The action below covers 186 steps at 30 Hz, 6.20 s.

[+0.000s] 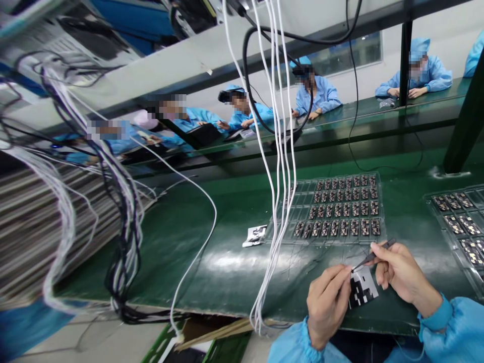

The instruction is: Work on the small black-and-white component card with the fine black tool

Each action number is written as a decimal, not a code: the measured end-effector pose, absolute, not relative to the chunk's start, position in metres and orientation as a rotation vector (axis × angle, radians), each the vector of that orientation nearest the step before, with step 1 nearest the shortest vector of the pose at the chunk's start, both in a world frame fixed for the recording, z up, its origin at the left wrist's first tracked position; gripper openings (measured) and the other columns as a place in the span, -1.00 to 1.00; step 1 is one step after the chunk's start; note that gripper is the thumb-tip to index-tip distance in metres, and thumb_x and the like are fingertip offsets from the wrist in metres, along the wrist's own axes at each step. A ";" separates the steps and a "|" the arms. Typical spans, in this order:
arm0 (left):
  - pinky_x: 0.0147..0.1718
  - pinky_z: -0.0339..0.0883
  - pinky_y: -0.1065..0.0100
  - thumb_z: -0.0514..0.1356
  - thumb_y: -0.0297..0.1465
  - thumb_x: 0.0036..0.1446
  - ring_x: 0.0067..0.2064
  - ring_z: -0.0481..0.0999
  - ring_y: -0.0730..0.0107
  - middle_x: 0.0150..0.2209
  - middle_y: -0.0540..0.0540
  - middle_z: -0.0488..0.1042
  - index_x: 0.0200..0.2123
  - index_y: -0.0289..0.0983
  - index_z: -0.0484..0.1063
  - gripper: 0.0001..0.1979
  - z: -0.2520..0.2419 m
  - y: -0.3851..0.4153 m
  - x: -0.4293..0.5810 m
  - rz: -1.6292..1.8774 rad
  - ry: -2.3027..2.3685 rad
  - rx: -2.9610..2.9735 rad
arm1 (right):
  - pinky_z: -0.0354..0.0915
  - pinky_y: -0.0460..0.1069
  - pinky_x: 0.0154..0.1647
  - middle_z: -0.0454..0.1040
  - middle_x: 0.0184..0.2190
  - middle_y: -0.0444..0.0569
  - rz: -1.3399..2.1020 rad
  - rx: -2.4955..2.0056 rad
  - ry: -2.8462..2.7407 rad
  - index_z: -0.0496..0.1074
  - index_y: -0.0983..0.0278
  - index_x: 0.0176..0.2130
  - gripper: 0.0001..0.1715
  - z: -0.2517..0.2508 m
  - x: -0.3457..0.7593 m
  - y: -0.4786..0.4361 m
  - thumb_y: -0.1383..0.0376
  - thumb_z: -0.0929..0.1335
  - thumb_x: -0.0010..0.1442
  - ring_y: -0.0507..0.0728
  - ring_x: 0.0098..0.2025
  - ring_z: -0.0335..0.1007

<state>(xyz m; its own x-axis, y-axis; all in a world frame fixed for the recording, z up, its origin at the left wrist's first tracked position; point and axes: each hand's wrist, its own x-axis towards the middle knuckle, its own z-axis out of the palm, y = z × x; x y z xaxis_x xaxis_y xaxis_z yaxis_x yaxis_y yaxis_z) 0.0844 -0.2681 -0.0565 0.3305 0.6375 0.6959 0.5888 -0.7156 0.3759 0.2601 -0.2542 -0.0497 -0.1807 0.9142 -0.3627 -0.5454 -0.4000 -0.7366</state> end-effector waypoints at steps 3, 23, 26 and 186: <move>-0.34 0.36 0.43 0.10 -0.59 0.09 -0.30 0.48 0.42 -0.32 -0.12 0.49 -0.16 -0.30 0.40 -0.76 -0.057 -0.268 0.085 1.356 1.134 2.532 | 0.10 -0.23 -0.89 0.49 -0.66 0.01 1.771 -0.967 -0.573 0.43 0.40 -0.57 -0.60 -0.050 0.260 -0.255 0.09 0.46 -0.07 -0.09 -0.84 0.18; -0.68 0.22 0.52 0.12 -0.27 0.05 -0.69 0.31 0.55 -0.68 0.00 0.36 -0.44 -0.37 0.42 -0.74 -0.044 -0.269 0.098 0.837 1.194 1.206 | 0.05 -0.21 -0.89 0.43 -0.75 -0.14 1.574 -1.004 -0.576 0.34 0.31 -0.52 -0.62 -0.048 0.256 -0.258 0.11 0.49 -0.12 -0.07 -0.86 0.16; -0.70 0.18 0.52 0.16 -0.23 -0.01 -0.72 0.28 0.56 -0.75 0.01 0.33 -0.51 -0.37 0.39 -0.72 -0.041 -0.267 0.098 0.796 1.177 1.109 | 0.05 -0.22 -0.88 0.38 -0.82 -0.16 1.548 -1.031 -0.613 0.34 0.32 -0.53 -0.62 -0.048 0.255 -0.258 0.10 0.48 -0.11 -0.07 -0.87 0.16; -0.72 0.21 0.53 0.15 -0.35 -0.10 -0.76 0.28 0.55 -0.80 0.06 0.30 -0.58 -0.32 0.34 -0.85 -0.039 -0.270 0.098 0.745 1.220 1.025 | 0.14 -0.11 -0.58 0.27 -0.58 -0.16 1.271 -1.135 -1.718 0.40 0.29 -0.49 -0.72 -0.037 0.252 -0.264 0.27 0.24 0.19 0.00 -0.61 0.18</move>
<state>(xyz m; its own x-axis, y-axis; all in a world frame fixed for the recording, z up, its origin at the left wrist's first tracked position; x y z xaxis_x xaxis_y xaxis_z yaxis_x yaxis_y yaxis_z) 0.0983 -0.2700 -0.0395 0.2165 0.8957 -0.3884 0.0637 0.3840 0.9211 0.2524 -0.2640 -0.0367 -0.3652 0.9302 0.0378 0.2359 0.1317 -0.9628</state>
